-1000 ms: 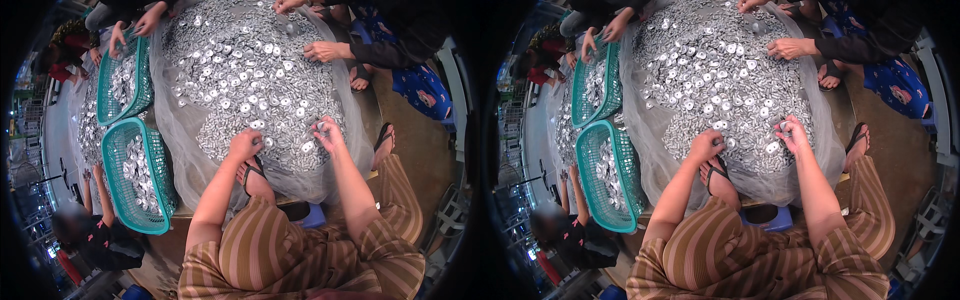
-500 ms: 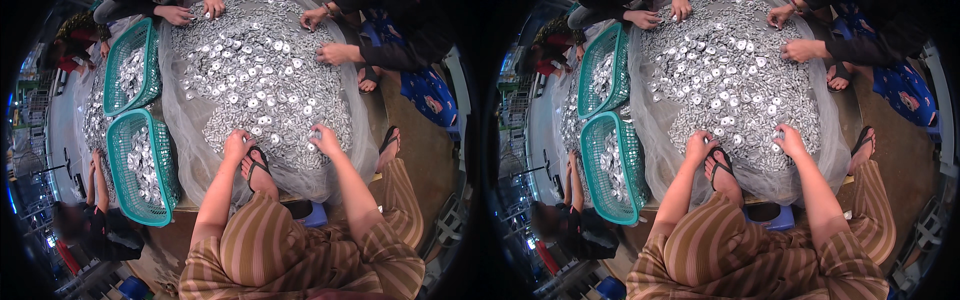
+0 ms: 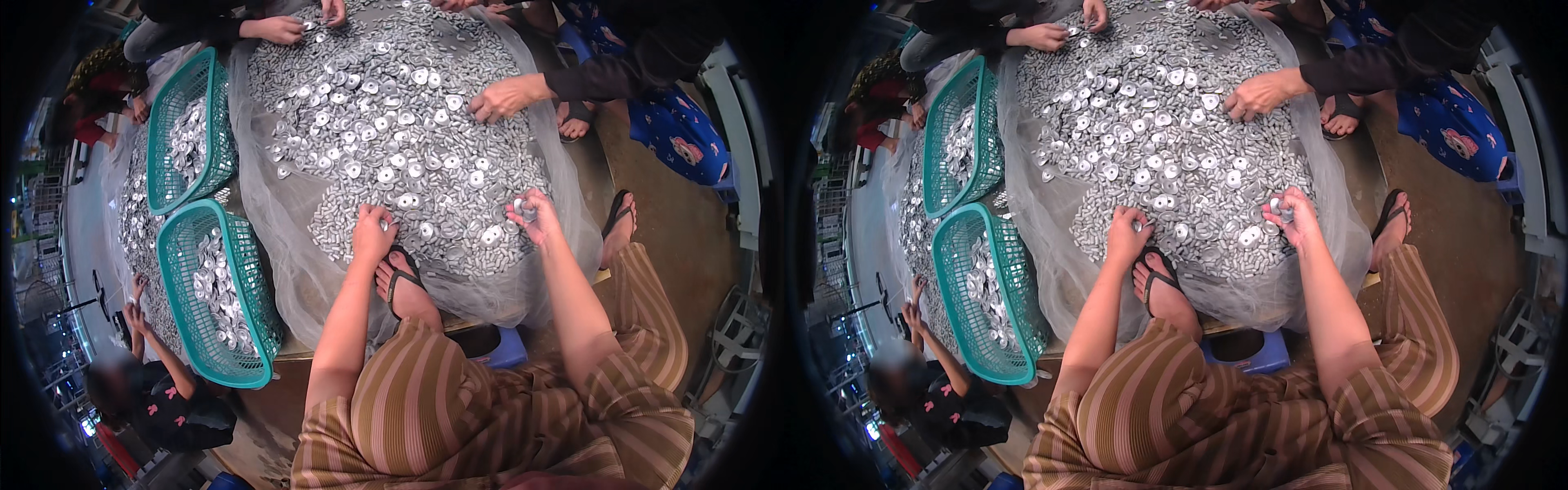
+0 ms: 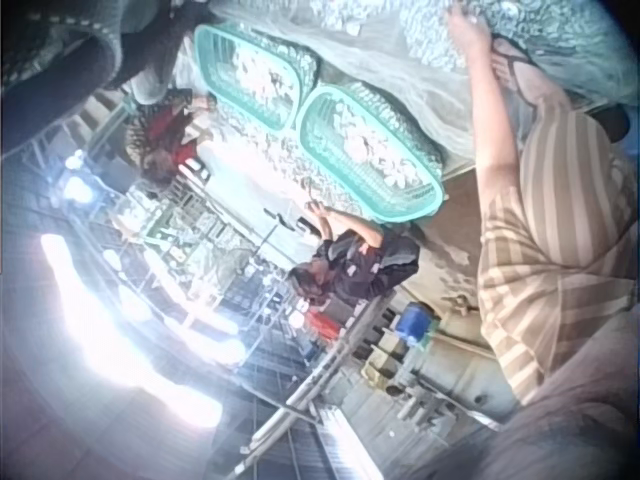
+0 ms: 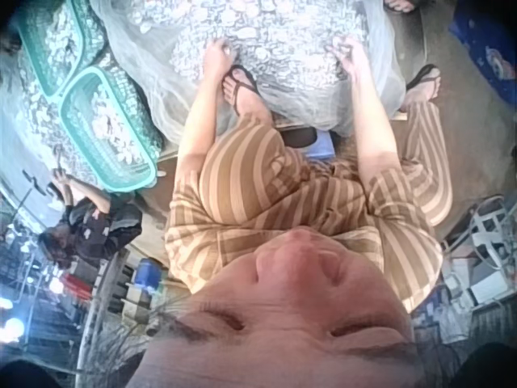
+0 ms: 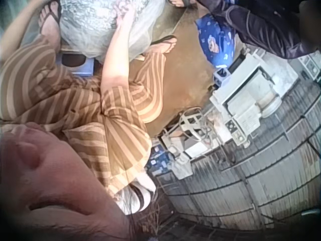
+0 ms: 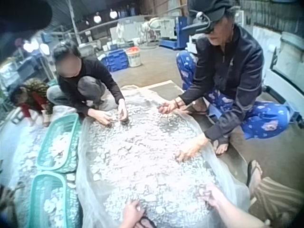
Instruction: The person sorts through a large pile of small silver-colored metal pieces on a sheet on the floor, picking them up by hand and placing them into green plastic baskets.
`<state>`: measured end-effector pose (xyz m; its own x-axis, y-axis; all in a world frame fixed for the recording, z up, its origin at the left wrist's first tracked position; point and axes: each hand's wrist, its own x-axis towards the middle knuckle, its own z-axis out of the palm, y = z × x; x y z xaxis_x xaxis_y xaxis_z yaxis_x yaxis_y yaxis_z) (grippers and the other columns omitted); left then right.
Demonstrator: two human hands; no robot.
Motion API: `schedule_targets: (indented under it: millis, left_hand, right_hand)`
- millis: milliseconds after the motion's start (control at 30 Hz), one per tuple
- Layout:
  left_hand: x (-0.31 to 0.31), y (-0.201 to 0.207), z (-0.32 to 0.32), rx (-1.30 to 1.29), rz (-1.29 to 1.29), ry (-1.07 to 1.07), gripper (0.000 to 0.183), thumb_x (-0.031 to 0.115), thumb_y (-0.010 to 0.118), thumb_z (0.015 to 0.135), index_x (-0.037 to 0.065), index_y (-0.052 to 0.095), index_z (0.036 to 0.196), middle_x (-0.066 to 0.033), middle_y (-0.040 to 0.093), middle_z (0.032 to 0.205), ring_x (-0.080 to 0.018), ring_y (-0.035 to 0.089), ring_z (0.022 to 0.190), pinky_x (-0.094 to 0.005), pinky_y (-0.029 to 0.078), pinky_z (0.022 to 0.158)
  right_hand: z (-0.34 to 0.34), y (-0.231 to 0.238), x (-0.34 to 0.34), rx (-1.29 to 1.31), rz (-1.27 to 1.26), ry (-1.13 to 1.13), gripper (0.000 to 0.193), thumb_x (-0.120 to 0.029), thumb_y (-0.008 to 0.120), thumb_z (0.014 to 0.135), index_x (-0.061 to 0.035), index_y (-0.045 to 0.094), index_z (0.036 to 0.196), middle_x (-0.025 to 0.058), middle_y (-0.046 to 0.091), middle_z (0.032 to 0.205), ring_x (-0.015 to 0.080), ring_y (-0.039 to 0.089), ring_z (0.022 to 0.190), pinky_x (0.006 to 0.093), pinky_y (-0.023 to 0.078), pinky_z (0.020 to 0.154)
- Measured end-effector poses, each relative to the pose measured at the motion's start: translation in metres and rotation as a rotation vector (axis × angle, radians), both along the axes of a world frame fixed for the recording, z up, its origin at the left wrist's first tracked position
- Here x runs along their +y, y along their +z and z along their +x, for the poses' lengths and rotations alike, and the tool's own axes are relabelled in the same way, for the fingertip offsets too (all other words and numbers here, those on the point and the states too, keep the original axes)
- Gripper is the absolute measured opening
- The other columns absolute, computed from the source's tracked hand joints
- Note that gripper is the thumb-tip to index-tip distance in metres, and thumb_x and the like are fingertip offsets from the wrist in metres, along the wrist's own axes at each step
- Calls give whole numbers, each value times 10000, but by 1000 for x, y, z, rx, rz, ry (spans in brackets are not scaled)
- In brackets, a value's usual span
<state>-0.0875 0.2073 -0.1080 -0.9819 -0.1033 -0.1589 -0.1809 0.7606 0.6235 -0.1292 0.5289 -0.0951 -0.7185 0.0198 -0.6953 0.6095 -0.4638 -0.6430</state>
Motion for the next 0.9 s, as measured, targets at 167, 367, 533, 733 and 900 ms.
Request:
schedule_targets:
  millis: [167, 367, 533, 733, 900]
  left_hand:
    - [-22, 11, -6, -291, 999, 394, 277, -50, 539, 656, 81, 499, 897, -83, 593, 847, -179, 587, 611, -247, 419, 465]
    - [-13, 5, -1, 63, 410, -181, 332, 51, 631, 665, 107, 574, 987, -65, 597, 861, -188, 597, 723, -311, 455, 575]
    - [33, 25, 8, -116, -82, -342, 326, 220, 722, 628, 137, 626, 928, -104, 580, 892, -270, 571, 753, -331, 459, 715]
    - [14, -4, 1, 141, 335, -167, 271, 150, 661, 687, 49, 600, 930, -77, 590, 778, -220, 581, 753, -324, 456, 654]
    - [-1, 19, 2, -438, 1024, 279, 151, 109, 623, 741, 79, 493, 671, -31, 576, 679, -80, 526, 540, -201, 385, 430]
  right_hand:
    - [2, -10, -6, 24, 379, 440, 230, -86, 607, 694, -65, 575, 922, 38, 525, 703, 193, 561, 658, 309, 498, 559]
    - [11, -40, -17, 522, 1074, 591, 184, -126, 691, 642, -29, 561, 729, 68, 571, 684, 155, 583, 693, 294, 450, 605]
    - [3, -7, -29, -7, 338, 395, 105, -64, 562, 699, -73, 465, 660, 55, 569, 663, 151, 577, 573, 251, 413, 430]
    - [16, 8, -71, 54, 29, 576, 102, -83, 556, 733, -84, 525, 830, 53, 579, 661, 137, 581, 573, 257, 408, 405]
    - [41, -17, -90, 688, 817, 881, 245, -181, 659, 708, -91, 550, 908, 84, 600, 709, 220, 598, 651, 358, 450, 544]
